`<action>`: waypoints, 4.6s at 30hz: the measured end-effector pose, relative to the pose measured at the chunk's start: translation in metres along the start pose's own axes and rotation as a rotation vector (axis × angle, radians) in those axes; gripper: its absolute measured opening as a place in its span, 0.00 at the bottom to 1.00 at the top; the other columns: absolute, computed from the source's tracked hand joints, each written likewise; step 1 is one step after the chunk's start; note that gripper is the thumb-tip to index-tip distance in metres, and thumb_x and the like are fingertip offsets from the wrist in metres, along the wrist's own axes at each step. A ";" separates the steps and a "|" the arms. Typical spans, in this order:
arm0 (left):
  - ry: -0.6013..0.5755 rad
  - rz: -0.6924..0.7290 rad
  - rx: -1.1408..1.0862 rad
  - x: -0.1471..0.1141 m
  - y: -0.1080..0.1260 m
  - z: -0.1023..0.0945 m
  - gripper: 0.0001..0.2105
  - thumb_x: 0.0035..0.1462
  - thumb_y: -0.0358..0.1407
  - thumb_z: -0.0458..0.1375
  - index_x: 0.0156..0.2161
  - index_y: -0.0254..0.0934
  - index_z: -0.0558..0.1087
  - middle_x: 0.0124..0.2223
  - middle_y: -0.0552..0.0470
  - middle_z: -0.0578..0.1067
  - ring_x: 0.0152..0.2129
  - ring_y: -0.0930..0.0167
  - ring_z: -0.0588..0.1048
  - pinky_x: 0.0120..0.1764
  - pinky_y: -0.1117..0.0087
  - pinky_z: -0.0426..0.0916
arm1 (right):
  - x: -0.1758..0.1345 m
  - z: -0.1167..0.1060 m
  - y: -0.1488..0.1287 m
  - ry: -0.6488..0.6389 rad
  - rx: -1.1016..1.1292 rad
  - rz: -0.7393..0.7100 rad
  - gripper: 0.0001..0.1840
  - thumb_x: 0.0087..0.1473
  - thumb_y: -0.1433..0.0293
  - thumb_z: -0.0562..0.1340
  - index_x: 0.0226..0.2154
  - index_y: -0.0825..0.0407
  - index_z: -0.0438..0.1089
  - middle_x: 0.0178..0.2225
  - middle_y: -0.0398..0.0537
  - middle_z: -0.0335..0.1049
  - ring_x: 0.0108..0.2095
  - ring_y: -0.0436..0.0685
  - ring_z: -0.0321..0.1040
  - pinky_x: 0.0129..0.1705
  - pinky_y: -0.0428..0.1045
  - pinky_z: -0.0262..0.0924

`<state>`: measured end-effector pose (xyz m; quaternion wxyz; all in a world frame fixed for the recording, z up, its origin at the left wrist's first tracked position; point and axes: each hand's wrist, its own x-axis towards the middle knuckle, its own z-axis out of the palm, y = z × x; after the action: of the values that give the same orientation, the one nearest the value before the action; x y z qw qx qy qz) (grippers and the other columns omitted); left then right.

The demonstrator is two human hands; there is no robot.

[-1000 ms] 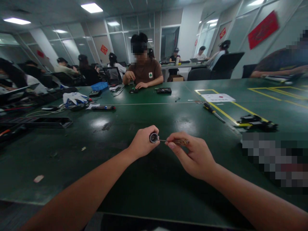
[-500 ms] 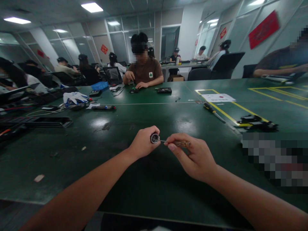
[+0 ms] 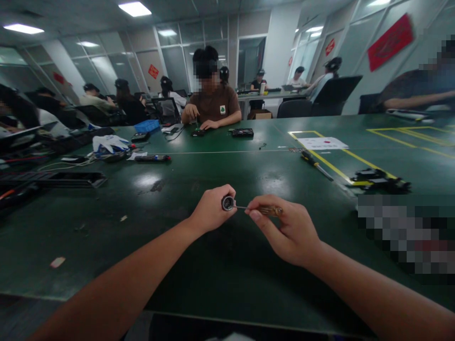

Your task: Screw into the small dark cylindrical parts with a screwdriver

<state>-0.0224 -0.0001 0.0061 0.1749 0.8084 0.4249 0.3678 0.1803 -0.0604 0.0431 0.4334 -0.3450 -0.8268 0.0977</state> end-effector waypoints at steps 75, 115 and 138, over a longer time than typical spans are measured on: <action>0.030 0.007 0.082 0.001 -0.004 0.000 0.05 0.52 0.31 0.61 0.32 0.38 0.68 0.29 0.57 0.70 0.28 0.72 0.69 0.33 0.69 0.59 | 0.000 0.000 0.000 0.018 -0.023 -0.055 0.05 0.62 0.72 0.60 0.40 0.51 0.71 0.32 0.45 0.76 0.30 0.51 0.74 0.33 0.46 0.65; -0.020 -0.023 0.056 0.001 0.001 0.000 0.06 0.50 0.30 0.61 0.31 0.38 0.67 0.29 0.57 0.71 0.26 0.73 0.68 0.32 0.70 0.59 | 0.001 0.001 0.000 -0.022 -0.023 -0.085 0.07 0.62 0.73 0.60 0.42 0.50 0.72 0.37 0.48 0.78 0.35 0.54 0.76 0.38 0.48 0.69; -0.018 -0.016 0.036 0.001 0.000 -0.001 0.05 0.50 0.31 0.61 0.31 0.38 0.67 0.29 0.58 0.71 0.26 0.73 0.68 0.32 0.70 0.59 | 0.002 -0.001 -0.003 -0.005 -0.018 -0.103 0.06 0.62 0.72 0.60 0.41 0.51 0.72 0.35 0.47 0.77 0.33 0.53 0.75 0.37 0.47 0.68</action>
<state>-0.0228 0.0008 0.0067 0.1670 0.8112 0.4366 0.3514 0.1791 -0.0616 0.0463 0.4327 -0.3057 -0.8454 0.0684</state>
